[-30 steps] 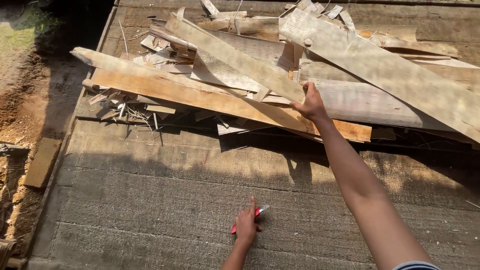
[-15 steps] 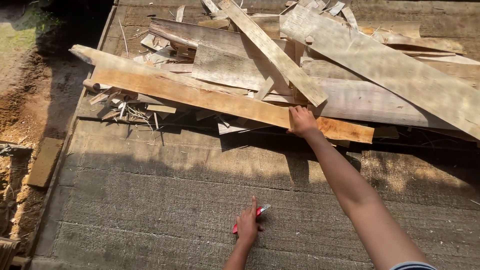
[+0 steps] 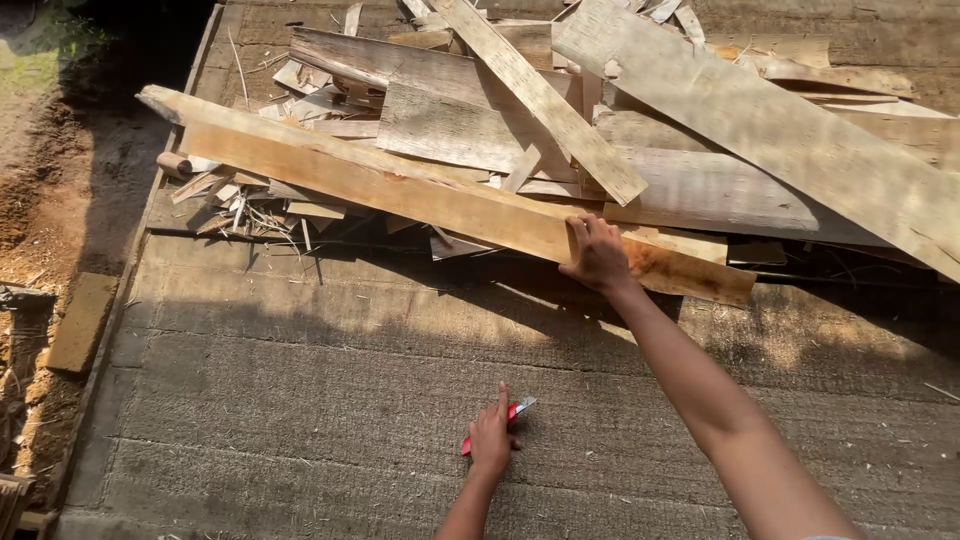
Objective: The person selects wooden planks from a pile, places them on a workbench, and uses a red utility knife to score and cut the wood into smaller pieces. The person repeatedly measures, marks, and cuts multiple planks.
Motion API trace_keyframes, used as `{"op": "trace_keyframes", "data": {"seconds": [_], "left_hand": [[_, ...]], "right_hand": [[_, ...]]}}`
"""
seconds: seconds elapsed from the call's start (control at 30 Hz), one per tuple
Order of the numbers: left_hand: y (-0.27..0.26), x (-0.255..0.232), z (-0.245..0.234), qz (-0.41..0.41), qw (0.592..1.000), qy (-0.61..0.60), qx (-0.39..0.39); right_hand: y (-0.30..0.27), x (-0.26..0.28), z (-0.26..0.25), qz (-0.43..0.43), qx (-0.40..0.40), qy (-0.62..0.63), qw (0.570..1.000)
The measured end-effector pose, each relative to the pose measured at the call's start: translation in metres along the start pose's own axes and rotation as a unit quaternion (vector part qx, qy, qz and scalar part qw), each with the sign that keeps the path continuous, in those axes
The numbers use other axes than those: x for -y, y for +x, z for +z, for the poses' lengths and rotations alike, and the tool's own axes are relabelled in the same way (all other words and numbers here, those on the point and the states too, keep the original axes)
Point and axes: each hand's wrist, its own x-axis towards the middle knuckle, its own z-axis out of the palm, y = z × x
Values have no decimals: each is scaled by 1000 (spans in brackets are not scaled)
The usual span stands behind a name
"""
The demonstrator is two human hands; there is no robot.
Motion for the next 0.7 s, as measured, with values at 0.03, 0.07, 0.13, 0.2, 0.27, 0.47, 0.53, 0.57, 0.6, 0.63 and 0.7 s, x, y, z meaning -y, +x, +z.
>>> {"op": "trace_keyframes", "data": {"seconds": [0.03,0.07,0.13,0.2,0.27,0.47,0.53,0.57,0.6,0.63,0.7], "left_hand": [[1,0,1,3,1000,1,3],[1,1,1,3,1000,-1,-2],[1,1,1,8,1000,0,-2],[-2,0,0,7,1000,-6,-1],[0,0,-1,6,1000,6,5],[-1,17,16,28,999,22,-9],[-2,32,39,39,999,20,-30],[-1,46,60,56,996,9,-74],[0,61,79,70,990,-3,-120],[-17,62,84,74,991,0,-113],[-51,70,87,48,988,-51,-137]], "right_hand": [[-3,6,-1,3,1,-2,1000],[-8,12,-3,10,-1,20,1000],[-19,24,-5,22,-2,40,999],[-33,37,-7,8,-31,10,999],[-53,51,-14,14,-34,24,999],[-148,102,-21,62,44,65,995],[-181,113,-24,65,70,81,992],[-197,118,-26,53,89,101,989],[-212,124,-28,37,109,123,986],[-228,126,-33,45,111,123,985],[-254,135,-41,39,148,169,974]]}}
